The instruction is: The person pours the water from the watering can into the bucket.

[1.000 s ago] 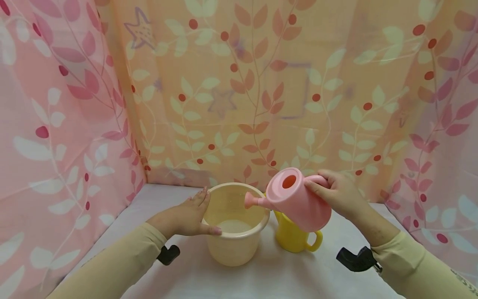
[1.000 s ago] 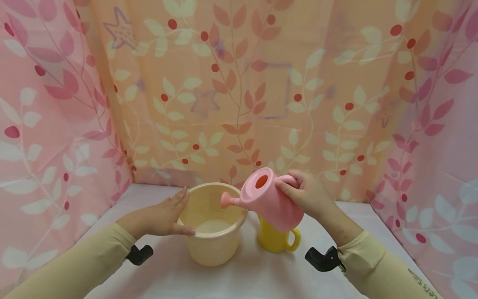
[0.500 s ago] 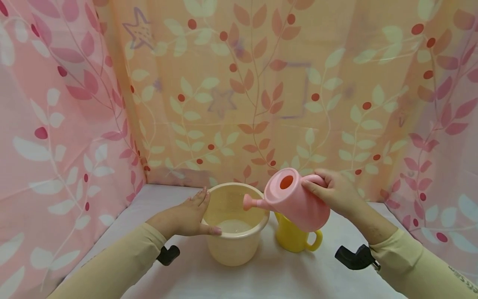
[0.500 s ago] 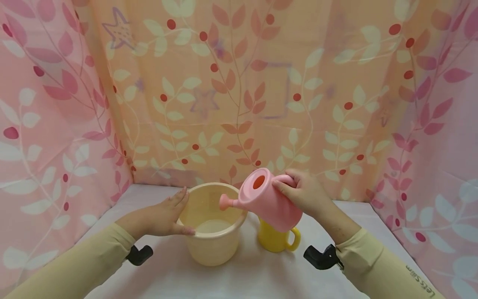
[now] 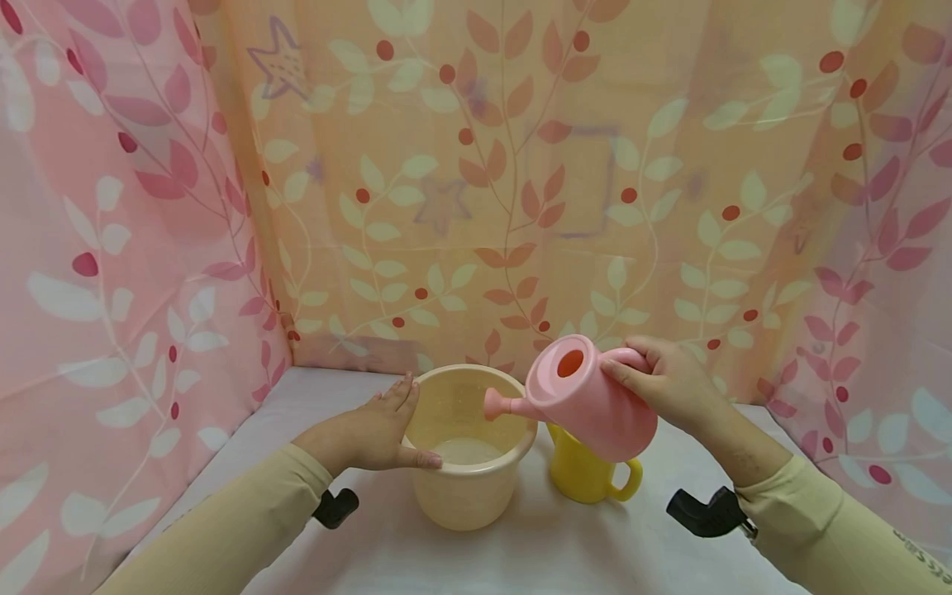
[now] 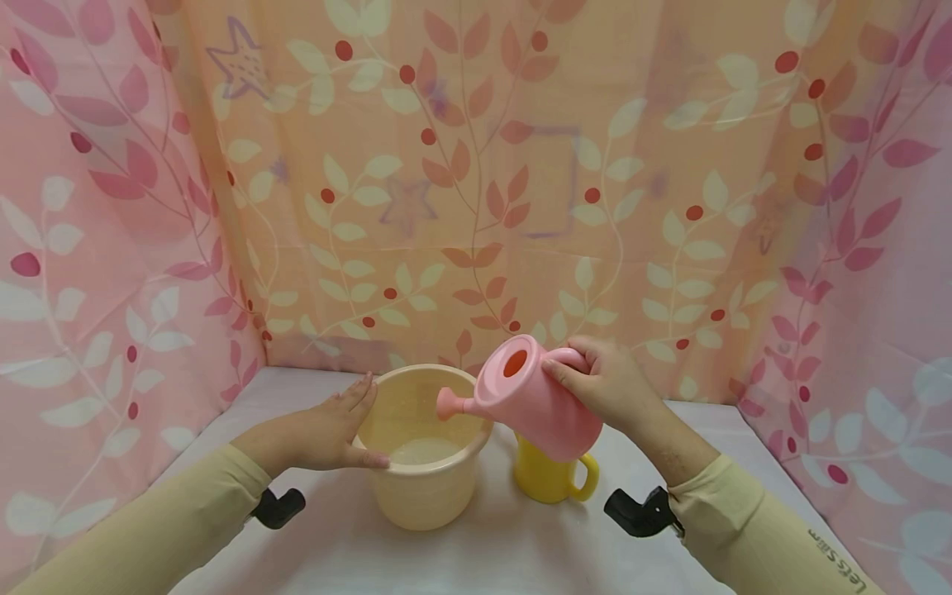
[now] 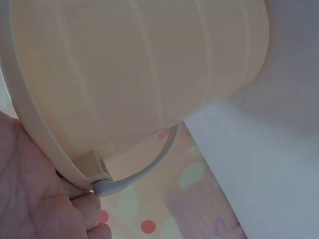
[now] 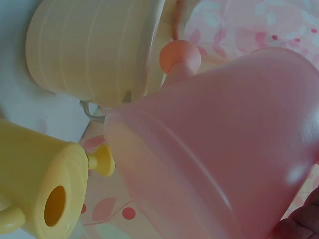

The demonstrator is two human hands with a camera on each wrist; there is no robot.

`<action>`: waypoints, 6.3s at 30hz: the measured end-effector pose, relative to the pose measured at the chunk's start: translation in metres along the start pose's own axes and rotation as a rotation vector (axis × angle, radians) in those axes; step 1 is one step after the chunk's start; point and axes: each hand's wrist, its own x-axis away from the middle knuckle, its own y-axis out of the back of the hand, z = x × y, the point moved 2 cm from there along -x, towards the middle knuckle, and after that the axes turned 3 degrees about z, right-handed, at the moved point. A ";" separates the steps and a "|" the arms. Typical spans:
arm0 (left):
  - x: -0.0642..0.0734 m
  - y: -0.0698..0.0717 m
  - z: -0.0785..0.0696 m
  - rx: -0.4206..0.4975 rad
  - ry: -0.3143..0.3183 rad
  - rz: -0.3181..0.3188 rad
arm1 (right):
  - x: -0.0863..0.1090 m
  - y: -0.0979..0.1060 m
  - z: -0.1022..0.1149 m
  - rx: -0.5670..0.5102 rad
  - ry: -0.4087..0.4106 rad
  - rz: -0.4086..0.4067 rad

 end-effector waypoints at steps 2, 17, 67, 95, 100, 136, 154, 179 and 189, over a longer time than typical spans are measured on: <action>0.000 0.000 0.000 -0.005 0.006 0.003 | 0.000 0.000 0.000 -0.001 0.000 0.002; 0.000 0.000 0.000 0.010 0.011 0.016 | -0.001 0.002 0.003 -0.050 0.015 0.025; -0.001 -0.002 0.001 -0.011 0.003 0.002 | -0.001 0.002 0.007 -0.033 0.025 0.016; -0.001 0.000 -0.001 0.005 -0.015 -0.011 | -0.002 0.002 0.007 -0.021 0.035 0.011; -0.001 0.000 -0.001 0.009 -0.014 -0.009 | -0.002 0.002 0.007 -0.019 0.033 0.010; -0.001 -0.001 -0.001 0.014 -0.007 -0.005 | -0.002 0.001 0.007 -0.063 0.027 0.026; -0.001 0.001 -0.003 0.013 0.001 -0.005 | -0.002 0.005 0.007 -0.036 0.038 0.017; -0.001 0.001 -0.002 0.014 0.006 0.002 | -0.001 0.005 0.009 -0.033 0.034 0.015; -0.001 0.001 -0.003 0.004 -0.003 -0.006 | -0.001 0.004 0.009 -0.031 0.029 0.021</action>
